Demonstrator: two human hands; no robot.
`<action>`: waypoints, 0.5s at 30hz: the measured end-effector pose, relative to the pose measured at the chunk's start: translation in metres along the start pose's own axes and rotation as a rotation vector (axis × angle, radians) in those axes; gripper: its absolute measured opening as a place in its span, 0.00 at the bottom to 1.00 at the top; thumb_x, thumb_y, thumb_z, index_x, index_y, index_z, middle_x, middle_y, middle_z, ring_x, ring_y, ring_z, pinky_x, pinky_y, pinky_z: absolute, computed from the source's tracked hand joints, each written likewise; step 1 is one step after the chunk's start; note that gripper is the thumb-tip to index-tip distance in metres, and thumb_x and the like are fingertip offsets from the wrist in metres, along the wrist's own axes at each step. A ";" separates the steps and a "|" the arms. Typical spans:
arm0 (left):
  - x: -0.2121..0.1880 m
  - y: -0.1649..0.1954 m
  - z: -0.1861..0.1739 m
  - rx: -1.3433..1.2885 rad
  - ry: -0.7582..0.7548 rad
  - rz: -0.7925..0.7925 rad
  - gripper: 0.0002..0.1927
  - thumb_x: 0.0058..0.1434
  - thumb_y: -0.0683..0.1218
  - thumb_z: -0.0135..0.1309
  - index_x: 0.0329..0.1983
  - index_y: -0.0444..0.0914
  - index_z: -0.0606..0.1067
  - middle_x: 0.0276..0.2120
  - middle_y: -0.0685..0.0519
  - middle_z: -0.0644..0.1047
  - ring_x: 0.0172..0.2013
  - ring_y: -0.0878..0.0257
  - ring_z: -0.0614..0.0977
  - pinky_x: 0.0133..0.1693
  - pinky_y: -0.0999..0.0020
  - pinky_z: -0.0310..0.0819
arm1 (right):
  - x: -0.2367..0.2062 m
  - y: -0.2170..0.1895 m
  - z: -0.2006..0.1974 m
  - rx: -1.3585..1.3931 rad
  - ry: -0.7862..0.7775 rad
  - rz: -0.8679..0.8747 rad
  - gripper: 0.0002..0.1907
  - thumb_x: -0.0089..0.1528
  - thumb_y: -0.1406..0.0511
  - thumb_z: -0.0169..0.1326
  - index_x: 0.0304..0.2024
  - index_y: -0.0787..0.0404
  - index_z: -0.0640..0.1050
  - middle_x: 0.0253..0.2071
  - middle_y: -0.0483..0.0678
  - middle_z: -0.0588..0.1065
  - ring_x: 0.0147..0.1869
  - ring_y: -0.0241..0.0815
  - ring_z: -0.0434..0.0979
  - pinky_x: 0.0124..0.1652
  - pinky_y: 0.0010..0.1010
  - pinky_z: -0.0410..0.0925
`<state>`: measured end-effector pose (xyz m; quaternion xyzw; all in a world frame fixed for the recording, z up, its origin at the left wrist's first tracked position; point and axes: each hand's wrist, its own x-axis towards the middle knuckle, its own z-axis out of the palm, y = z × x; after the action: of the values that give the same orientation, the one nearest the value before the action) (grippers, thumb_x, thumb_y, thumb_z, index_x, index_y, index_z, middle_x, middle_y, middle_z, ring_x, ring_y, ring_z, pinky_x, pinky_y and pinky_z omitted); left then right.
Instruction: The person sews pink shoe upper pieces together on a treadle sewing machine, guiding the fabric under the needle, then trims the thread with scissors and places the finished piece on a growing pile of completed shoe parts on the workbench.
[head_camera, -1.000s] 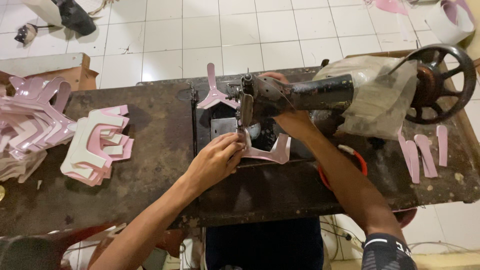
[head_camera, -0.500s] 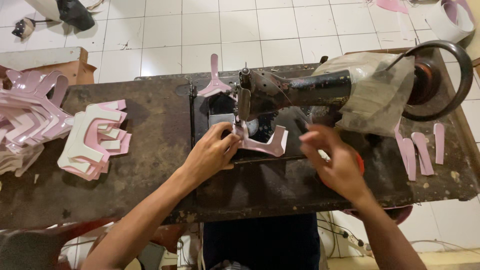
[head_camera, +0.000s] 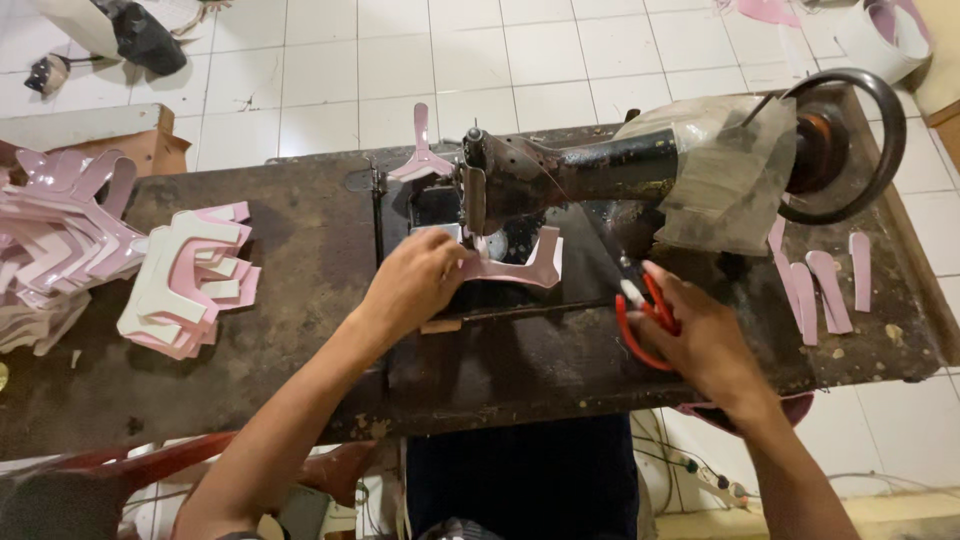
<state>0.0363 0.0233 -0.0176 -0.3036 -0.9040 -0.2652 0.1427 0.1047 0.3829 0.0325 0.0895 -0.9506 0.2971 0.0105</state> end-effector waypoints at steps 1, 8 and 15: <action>0.008 -0.007 0.001 0.104 -0.033 -0.098 0.07 0.63 0.41 0.57 0.44 0.36 0.77 0.44 0.45 0.77 0.48 0.49 0.79 0.51 0.56 0.76 | 0.005 -0.012 -0.002 -0.041 -0.063 0.051 0.32 0.58 0.56 0.62 0.62 0.56 0.71 0.48 0.56 0.78 0.47 0.54 0.81 0.48 0.41 0.72; 0.081 -0.053 0.005 0.389 0.204 0.265 0.14 0.57 0.46 0.59 0.47 0.45 0.74 0.56 0.46 0.76 0.63 0.43 0.72 0.65 0.51 0.58 | 0.059 -0.083 -0.006 -0.347 -0.389 0.010 0.31 0.57 0.42 0.58 0.50 0.56 0.76 0.42 0.53 0.80 0.46 0.55 0.81 0.44 0.45 0.73; 0.085 -0.047 -0.003 0.167 0.169 -0.022 0.21 0.56 0.42 0.60 0.54 0.36 0.73 0.49 0.47 0.75 0.59 0.50 0.74 0.71 0.48 0.53 | 0.088 -0.092 -0.004 -0.450 -0.485 -0.044 0.31 0.56 0.38 0.56 0.47 0.53 0.78 0.45 0.51 0.80 0.51 0.55 0.81 0.47 0.47 0.72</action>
<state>-0.0590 0.0298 0.0021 -0.2575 -0.9109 -0.2152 0.2401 0.0347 0.2963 0.0943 0.1735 -0.9650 0.0497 -0.1901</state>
